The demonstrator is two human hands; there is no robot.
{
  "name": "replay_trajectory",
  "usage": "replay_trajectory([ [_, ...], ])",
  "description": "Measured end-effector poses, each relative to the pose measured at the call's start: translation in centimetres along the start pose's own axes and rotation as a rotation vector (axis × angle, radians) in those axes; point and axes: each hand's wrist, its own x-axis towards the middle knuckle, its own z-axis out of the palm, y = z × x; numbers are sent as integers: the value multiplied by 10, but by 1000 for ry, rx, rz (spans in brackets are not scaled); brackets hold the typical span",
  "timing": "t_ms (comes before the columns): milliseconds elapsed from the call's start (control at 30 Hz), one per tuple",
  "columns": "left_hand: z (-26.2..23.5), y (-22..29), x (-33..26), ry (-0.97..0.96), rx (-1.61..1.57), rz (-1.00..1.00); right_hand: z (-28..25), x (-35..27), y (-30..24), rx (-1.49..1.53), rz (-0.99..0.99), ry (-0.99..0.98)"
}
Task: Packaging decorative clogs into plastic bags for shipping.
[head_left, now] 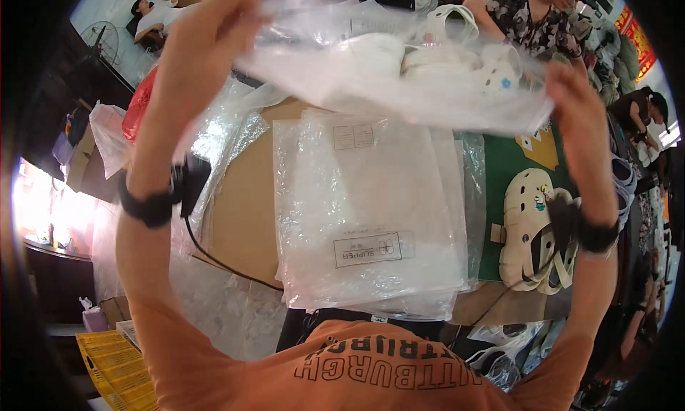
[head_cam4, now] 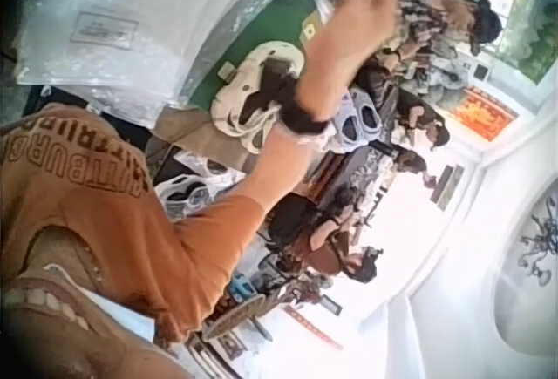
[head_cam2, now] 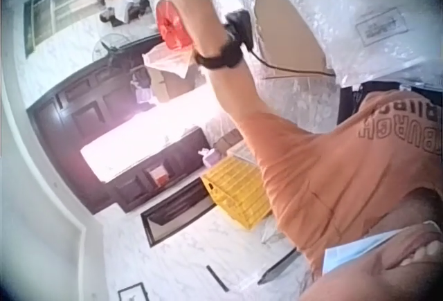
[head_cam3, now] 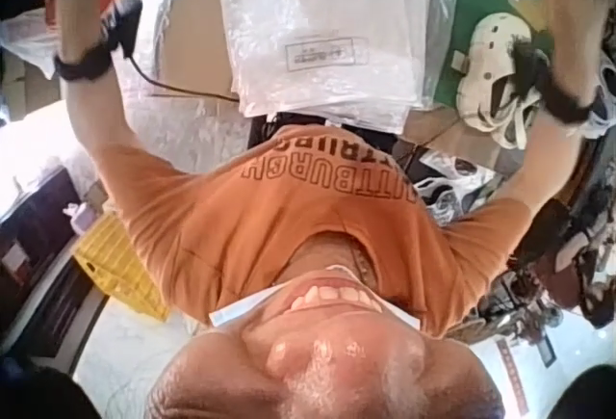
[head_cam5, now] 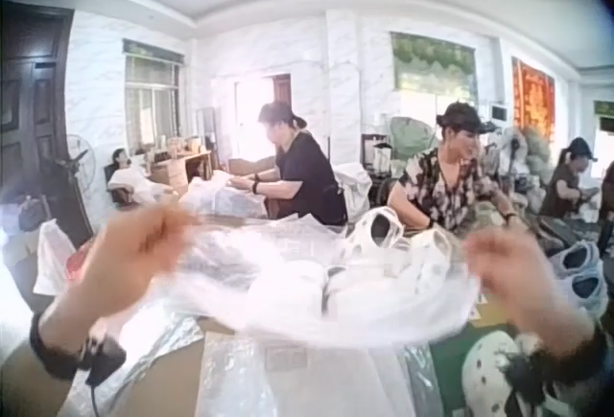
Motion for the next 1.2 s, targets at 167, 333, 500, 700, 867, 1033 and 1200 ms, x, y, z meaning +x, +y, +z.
replay_trajectory([
  [167,56,-7,-132,-214,40,-185,28,-142,64,-54,302,-311],
  [333,91,-17,-212,-401,179,-30,38,-181,91,-200,403,-438],
  [500,80,-17,-197,-623,179,-167,27,-176,98,-192,478,-553],
  [700,82,11,-151,-716,-32,-244,53,-145,104,21,910,-363],
  [867,115,-3,-146,-322,154,-312,75,-140,135,9,971,-551],
  [1033,131,-33,-146,-453,-668,-822,89,-136,142,441,895,-615],
  [1200,138,-55,-160,-445,-682,-708,107,-141,122,377,970,-534],
])
